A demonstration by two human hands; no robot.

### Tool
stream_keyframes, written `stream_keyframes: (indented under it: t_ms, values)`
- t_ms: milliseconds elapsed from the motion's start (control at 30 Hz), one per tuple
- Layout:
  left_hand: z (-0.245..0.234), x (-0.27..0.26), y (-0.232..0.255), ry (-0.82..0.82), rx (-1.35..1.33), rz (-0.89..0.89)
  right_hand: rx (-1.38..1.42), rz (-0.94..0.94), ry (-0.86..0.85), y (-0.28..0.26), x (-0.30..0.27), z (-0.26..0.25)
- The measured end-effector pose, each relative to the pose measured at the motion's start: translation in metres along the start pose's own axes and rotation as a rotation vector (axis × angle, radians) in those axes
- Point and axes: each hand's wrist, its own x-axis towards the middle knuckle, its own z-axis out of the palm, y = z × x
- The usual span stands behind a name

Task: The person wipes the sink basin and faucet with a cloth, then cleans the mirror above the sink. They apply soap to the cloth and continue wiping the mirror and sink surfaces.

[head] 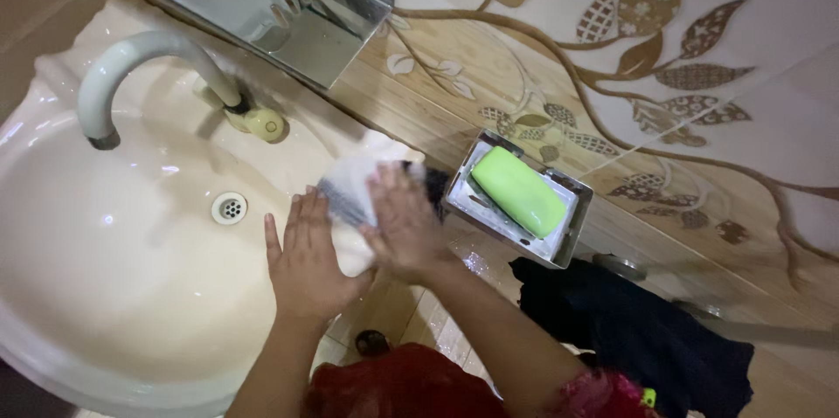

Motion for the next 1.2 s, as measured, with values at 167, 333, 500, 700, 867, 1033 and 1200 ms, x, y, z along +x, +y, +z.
stream_keyframes:
  t_ms: [167,333,500,700,867,1033,1200]
  values:
    - [-0.001,-0.003,0.001,0.103,-0.059,0.053,-0.140,0.144,-0.061,-0.003,0.027,0.002]
    - [0.000,-0.002,0.000,0.163,-0.077,0.085,-0.157,0.139,-0.078,-0.018,0.077,0.009]
    - [0.001,-0.005,0.001,0.202,-0.098,0.113,-0.092,0.095,-0.044,-0.019,0.073,0.004]
    - [-0.005,0.000,0.004,0.137,-0.103,0.076,-0.030,0.070,0.122,-0.009,0.020,0.003]
    - [-0.006,-0.001,0.006,0.090,-0.048,0.043,-0.029,0.026,0.038,-0.011,0.053,0.019]
    - [-0.003,-0.003,0.004,0.022,-0.048,-0.074,-0.097,0.005,-0.001,-0.033,0.111,0.044]
    - [-0.001,-0.011,-0.001,-0.023,-0.111,-0.238,0.145,-0.041,-0.179,-0.060,0.119,0.054]
